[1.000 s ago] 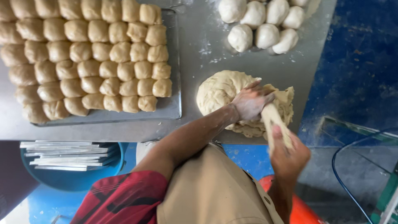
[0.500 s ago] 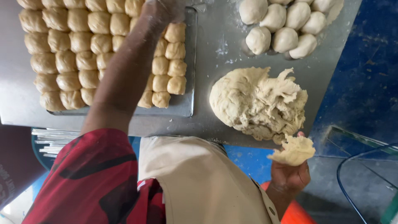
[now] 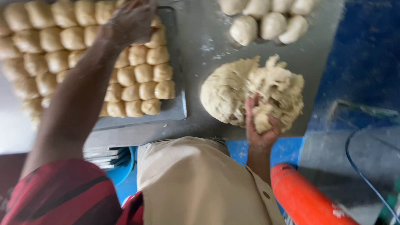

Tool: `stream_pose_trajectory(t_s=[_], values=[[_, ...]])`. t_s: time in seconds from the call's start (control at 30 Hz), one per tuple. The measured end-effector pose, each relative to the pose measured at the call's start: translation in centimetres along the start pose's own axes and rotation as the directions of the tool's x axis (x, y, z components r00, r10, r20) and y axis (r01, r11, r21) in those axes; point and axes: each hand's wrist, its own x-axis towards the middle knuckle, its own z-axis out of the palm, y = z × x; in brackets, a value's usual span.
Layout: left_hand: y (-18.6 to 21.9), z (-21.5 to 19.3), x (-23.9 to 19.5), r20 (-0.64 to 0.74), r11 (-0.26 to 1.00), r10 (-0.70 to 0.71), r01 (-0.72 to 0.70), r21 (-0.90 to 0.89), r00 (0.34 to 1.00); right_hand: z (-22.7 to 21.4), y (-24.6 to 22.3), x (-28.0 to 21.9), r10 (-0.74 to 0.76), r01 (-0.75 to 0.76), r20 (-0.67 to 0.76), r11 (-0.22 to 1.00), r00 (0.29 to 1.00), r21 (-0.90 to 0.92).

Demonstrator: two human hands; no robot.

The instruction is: The person repeatedly pinches off small portions of dough from a large mass, rolls them into balls between their hands, and places them onto a metal tray. A rolling pin and a blue basin containing white sticks are visible on the table.

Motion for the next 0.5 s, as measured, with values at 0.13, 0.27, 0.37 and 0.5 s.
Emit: stream_pose_trajectory(t_s=[0.13,0.27,0.37,0.5], values=[[-0.1,-1.7,0.5,0.152,0.997,-0.047,0.037,0.071,0.987,0.3,1.3,-0.7,0.184,-0.163,0.172,0.978,0.968,-0.127],[0.0,-4.7,-1.0,0.123,0.928,-0.221,0.248,-0.278,0.967,0.4,2.4,-1.7,0.299,-0.267,0.398,0.954,0.868,-0.135],[0.6,-6.2,-4.6,-0.314,0.738,-0.199,-0.069,-0.671,0.928,0.8,3.5,-1.8,0.299,-0.221,0.383,0.947,0.874,-0.235],[6.9,-3.9,-9.5,-0.341,0.319,-0.284,-0.247,-0.915,0.896,2.6,5.5,-1.4,0.226,-0.145,0.059,0.783,0.972,-0.604]])
